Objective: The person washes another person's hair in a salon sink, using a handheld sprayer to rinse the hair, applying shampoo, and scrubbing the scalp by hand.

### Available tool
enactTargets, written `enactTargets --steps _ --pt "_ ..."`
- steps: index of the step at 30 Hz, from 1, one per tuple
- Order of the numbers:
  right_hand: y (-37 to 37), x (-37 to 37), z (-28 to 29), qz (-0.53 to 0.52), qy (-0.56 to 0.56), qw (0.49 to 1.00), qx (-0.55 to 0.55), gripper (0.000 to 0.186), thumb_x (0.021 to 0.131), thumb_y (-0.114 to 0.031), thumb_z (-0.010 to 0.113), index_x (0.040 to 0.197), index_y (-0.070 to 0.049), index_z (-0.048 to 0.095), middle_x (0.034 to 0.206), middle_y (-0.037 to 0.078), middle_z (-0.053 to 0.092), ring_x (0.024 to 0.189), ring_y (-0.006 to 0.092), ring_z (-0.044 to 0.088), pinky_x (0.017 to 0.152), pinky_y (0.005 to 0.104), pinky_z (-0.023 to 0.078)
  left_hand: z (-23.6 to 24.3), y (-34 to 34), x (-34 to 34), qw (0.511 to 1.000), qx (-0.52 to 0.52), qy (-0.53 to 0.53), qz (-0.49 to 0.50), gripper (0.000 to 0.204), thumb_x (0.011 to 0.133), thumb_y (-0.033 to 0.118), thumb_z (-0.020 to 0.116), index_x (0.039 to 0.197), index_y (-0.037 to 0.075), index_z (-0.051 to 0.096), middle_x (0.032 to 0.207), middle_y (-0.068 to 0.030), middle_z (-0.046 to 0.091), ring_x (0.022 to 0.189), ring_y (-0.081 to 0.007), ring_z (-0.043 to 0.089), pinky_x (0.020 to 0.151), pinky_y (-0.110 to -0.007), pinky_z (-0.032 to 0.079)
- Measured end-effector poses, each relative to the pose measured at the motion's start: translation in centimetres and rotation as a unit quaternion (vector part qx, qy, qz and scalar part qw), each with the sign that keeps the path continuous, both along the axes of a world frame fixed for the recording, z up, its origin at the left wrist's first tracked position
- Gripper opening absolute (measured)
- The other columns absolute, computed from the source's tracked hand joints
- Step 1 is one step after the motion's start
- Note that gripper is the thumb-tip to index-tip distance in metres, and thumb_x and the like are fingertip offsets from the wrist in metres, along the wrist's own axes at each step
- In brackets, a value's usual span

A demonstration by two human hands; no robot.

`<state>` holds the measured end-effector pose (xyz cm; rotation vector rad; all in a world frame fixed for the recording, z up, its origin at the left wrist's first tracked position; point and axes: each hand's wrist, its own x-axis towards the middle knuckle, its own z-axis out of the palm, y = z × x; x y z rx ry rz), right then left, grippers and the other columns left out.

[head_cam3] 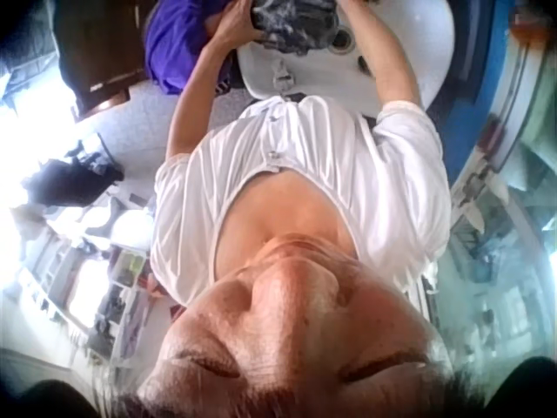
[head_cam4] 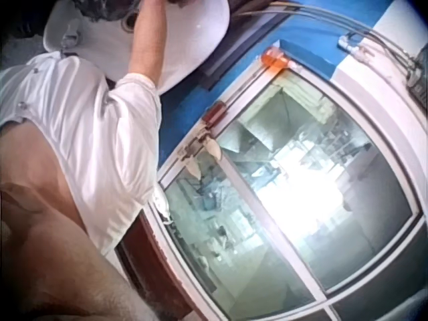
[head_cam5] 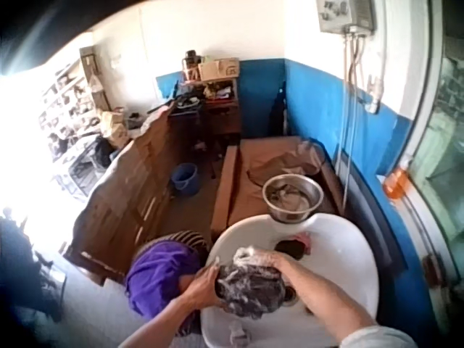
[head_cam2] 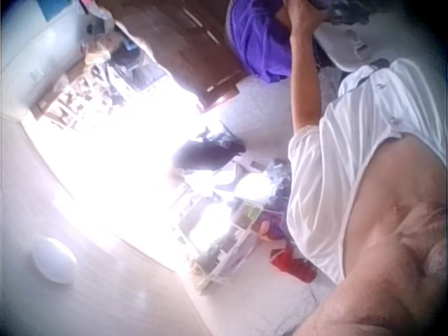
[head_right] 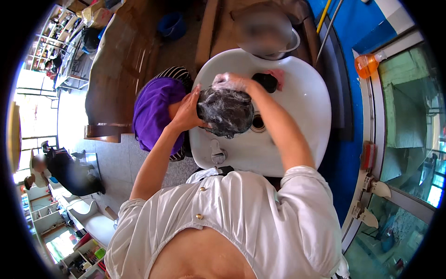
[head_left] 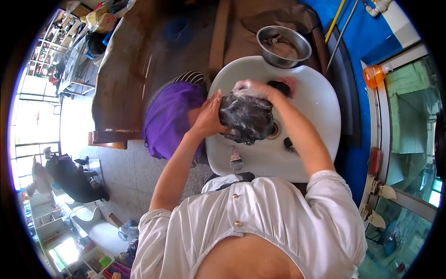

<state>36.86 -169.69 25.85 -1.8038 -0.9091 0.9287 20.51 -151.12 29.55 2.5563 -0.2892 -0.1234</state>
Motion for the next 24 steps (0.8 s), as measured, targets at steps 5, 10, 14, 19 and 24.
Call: enactTargets --steps 5,10,14,19,24 --pt "-2.0 -2.8 4.2 0.007 -0.103 0.993 0.065 0.028 0.08 -0.025 0.066 0.099 -0.005 0.063 0.1 0.006 0.063 0.096 0.0195 0.057 0.09 0.0314 0.041 0.4 0.6 -0.5 0.999 0.021 0.043 0.023 0.131 0.044 0.041 0.086 0.142 -0.002 0.01 0.143 -0.0228 0.028 0.134 -0.0323 0.027 0.11 -0.041 0.021" --pt "-5.2 -3.5 -1.2 -0.17 0.229 0.948 0.143 0.023 0.085 -0.02 0.06 0.101 -0.003 0.061 0.103 0.002 0.06 0.1 0.0153 0.054 0.091 0.0301 0.041 0.3 0.1 0.3 0.999 0.018 0.043 0.015 0.133 0.043 0.042 0.086 0.143 -0.001 0.01 0.141 -0.0213 0.032 0.132 -0.0309 0.031 0.11 -0.041 0.022" --pt "-4.7 -4.0 -1.2 -0.124 -0.054 0.982 0.128 0.025 0.085 -0.01 0.053 0.109 -0.006 0.059 0.106 0.01 0.059 0.101 0.0245 0.055 0.093 0.032 0.04 0.2 0.3 0.5 0.999 0.018 0.042 0.013 0.133 0.042 0.04 0.086 0.143 -0.001 0.01 0.139 -0.0207 0.035 0.131 -0.0308 0.033 0.109 -0.041 0.023" --pt "-5.7 -4.7 -2.4 -0.236 0.094 0.938 0.237 0.024 0.086 -0.012 0.053 0.108 -0.005 0.059 0.105 0.008 0.061 0.101 0.0179 0.055 0.088 0.0283 0.043 0.6 0.5 0.2 0.999 0.004 0.029 0.017 0.132 0.042 0.038 0.087 0.143 0.001 0.011 0.139 -0.0198 0.036 0.13 -0.0303 0.034 0.108 -0.041 0.024" --pt "-4.7 -6.5 -3.3 -0.382 0.42 0.809 0.151 0.036 0.087 -0.031 0.056 0.112 -0.004 0.057 0.116 0.002 0.056 0.107 0.0134 0.051 0.094 0.0298 0.039 0.9 -0.3 0.4 1.0 -0.007 0.013 -0.005 0.131 0.04 0.036 0.087 0.145 0.008 0.013 0.14 -0.0159 0.037 0.129 -0.0307 0.036 0.107 -0.042 0.025"
